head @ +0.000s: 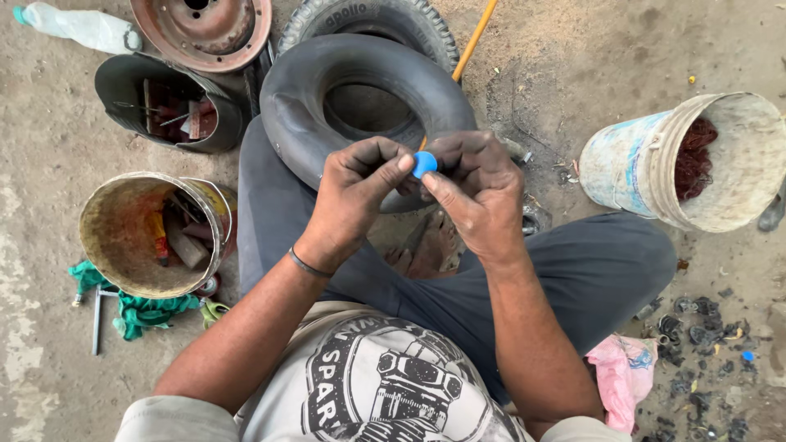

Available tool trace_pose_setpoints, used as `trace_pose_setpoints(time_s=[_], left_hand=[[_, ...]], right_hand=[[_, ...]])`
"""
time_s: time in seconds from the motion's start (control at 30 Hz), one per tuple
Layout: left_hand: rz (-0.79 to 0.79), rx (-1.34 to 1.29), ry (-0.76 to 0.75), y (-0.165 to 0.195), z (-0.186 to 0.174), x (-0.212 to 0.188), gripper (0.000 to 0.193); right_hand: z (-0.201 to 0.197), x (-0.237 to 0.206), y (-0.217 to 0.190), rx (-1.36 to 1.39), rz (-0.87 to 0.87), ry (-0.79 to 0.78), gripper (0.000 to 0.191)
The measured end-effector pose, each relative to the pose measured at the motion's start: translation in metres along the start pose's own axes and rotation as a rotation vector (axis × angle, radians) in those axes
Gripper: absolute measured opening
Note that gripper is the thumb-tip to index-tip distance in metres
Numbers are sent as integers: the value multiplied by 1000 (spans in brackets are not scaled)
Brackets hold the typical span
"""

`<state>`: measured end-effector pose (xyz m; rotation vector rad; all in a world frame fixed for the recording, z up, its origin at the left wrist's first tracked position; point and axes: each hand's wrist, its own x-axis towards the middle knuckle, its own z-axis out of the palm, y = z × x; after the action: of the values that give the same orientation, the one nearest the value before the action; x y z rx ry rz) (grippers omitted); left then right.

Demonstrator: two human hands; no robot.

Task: The person scrapes the inner surface of a tire tube with a sanding block, applies a patch, and uses a hammer to secure a valve stem. They then insert the tube into a tire and begin seating it.

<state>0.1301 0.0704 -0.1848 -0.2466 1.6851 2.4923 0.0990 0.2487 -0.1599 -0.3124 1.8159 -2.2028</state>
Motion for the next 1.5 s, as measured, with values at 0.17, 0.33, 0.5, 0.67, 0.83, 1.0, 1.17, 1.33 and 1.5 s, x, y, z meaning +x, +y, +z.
trace_pose_setpoints(time_s=[0.17,0.33,0.5,0.67,0.83,1.0,1.17,1.33,1.5], left_hand=[[-95,-98,-16,5,1,1,21],[-132,-116,-37,6,-2,-1,24],[-55,-143,-34,4,-9,-4,31],[-27,-104,-36,0,-9,-10,27],[-54,-109,-22,0,-9,-12,18],[-28,-93,-69,4,-12,-10,12],[-2,-138,-17,2,-8,-13,12],[-20,-143,4,-1,-5,-16,11],[12,-59,-1,-2,-5,-17,10]], right_hand=[[-4,-2,-9,-122,-60,-94,28],[-2,-2,-14,-556,-186,-89,28],[3,-1,-11,-647,-303,-57,19],[7,-1,-6,-699,-347,-65,17],[9,-2,-6,-621,-369,-87,17],[11,-3,-6,-445,-190,-55,20],[11,-4,-2,-213,-130,22,25],[8,-5,-2,-292,-150,-12,23],[5,-3,-6,-537,-265,-38,20]])
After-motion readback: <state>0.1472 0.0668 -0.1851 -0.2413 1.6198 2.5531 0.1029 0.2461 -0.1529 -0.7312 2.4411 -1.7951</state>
